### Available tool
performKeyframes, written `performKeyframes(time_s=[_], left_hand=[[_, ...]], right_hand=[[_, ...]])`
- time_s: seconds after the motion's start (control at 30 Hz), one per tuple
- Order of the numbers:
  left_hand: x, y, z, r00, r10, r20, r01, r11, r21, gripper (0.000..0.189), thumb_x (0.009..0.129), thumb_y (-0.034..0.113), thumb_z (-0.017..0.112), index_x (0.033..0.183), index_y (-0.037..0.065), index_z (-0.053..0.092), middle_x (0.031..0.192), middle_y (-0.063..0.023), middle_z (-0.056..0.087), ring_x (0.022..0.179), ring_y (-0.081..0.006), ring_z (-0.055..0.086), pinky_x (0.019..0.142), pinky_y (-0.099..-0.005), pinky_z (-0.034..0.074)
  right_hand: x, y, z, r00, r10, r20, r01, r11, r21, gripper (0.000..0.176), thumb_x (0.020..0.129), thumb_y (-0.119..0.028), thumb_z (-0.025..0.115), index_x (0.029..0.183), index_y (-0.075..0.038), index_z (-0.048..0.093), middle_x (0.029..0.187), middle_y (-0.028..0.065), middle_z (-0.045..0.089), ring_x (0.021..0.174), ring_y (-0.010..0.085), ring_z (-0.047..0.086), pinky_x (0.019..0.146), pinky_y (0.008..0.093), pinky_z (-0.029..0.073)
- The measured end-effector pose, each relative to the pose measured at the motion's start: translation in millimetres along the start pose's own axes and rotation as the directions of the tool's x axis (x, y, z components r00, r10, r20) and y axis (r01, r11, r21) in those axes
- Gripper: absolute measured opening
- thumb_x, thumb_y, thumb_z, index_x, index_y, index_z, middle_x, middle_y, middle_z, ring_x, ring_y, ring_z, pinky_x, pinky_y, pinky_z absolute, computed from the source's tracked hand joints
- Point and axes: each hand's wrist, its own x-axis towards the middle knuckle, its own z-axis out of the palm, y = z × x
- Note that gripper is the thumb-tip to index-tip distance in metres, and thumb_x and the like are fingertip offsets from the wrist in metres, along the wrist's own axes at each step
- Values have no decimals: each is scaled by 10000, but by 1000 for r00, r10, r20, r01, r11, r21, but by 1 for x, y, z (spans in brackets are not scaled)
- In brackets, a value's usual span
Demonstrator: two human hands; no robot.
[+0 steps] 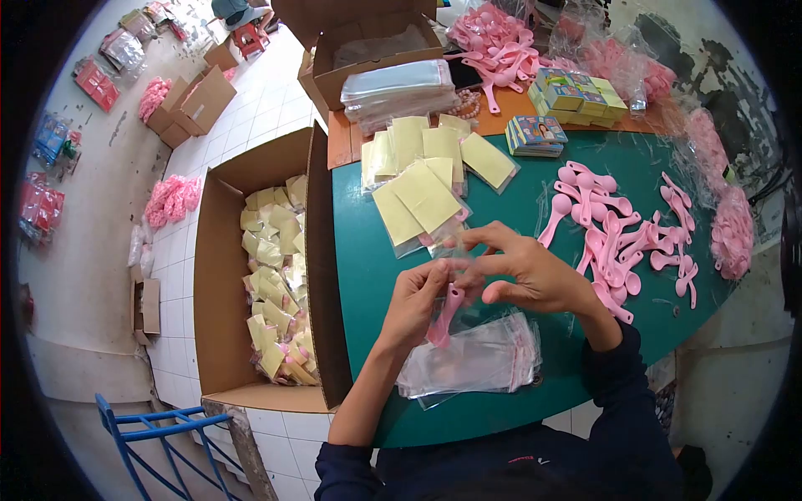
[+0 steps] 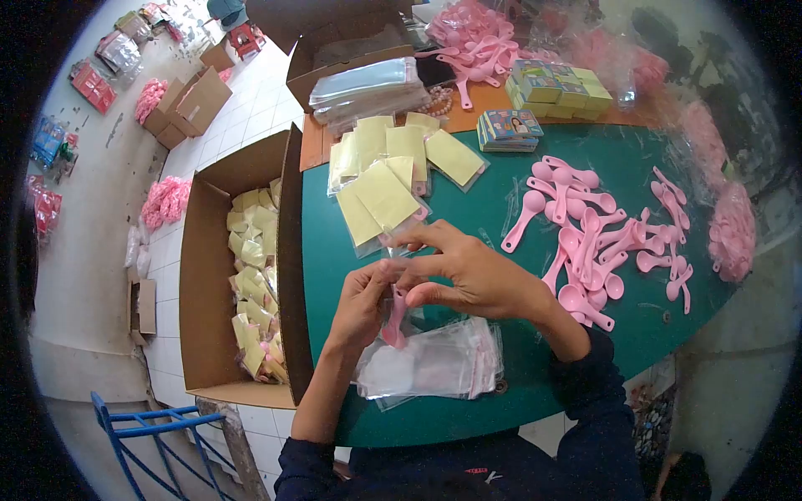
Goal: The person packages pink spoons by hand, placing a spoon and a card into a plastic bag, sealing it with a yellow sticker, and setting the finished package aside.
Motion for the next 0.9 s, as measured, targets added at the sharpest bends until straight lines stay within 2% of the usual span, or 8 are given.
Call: performKeyframes(time_s=[0.13,0.23,0.3,0.37,0.47,0.57,0.77,0.9], left_hand=[[-1,1,1,998,0,67,5,997,-75,420,985,313,400,1109,-49,572,927,-136,650,813,-162,635,734,-290,531],[-1,4,2,999,-43,34,47,989,-137,409,982,315,403,1139,-31,555,958,-150,651,847,-182,643,747,-297,539],[0,3,3,997,-75,-15,73,990,-125,393,983,306,396,1121,-30,545,967,-169,647,835,-196,652,730,-316,553],[1,1,2,994,-100,-32,96,988,-120,381,983,302,395,1121,-25,534,978,-178,642,828,-203,655,722,-326,561],[1,-1,4,989,-148,-6,145,976,-162,375,981,302,400,1150,-14,511,996,-178,635,825,-203,654,725,-326,561],[-1,5,2,974,-225,16,223,947,-232,375,981,297,404,1177,-13,486,1009,-178,630,827,-205,653,722,-325,562],[-1,7,1,968,-244,53,249,928,-277,377,982,297,403,1186,-11,480,1014,-182,629,847,-211,652,717,-326,560],[-4,10,2,974,-224,36,227,950,-215,382,982,300,403,1175,-14,503,1030,-182,631,870,-214,650,745,-333,551]], right_hand=[[0,3,-6,998,14,59,-20,995,96,614,839,-632,422,982,-93,679,1238,116,527,1072,256,512,897,387,421],[3,27,-32,998,-26,-61,45,941,334,374,902,-410,517,979,-79,674,1146,118,586,991,249,572,856,358,451],[12,58,-68,950,205,-235,-151,961,231,364,920,-360,503,986,-41,666,1027,113,636,914,220,605,800,344,469],[21,119,-103,761,272,-589,-496,829,-258,355,866,-352,558,967,-28,661,965,176,644,857,264,633,734,356,482],[24,190,-146,535,418,-734,-784,570,-248,369,844,-329,552,974,0,657,1047,209,623,930,334,620,759,449,478],[13,250,-144,391,471,-790,-911,322,-259,391,839,-365,554,961,-9,660,888,184,654,866,366,618,783,418,476],[13,207,-119,548,-172,-819,-794,201,-573,313,852,-302,562,904,-8,655,866,173,623,847,370,598,728,480,467],[15,186,-126,546,159,-822,-632,722,-280,192,852,-209,592,917,-32,626,854,103,624,768,214,601,634,369,478]])
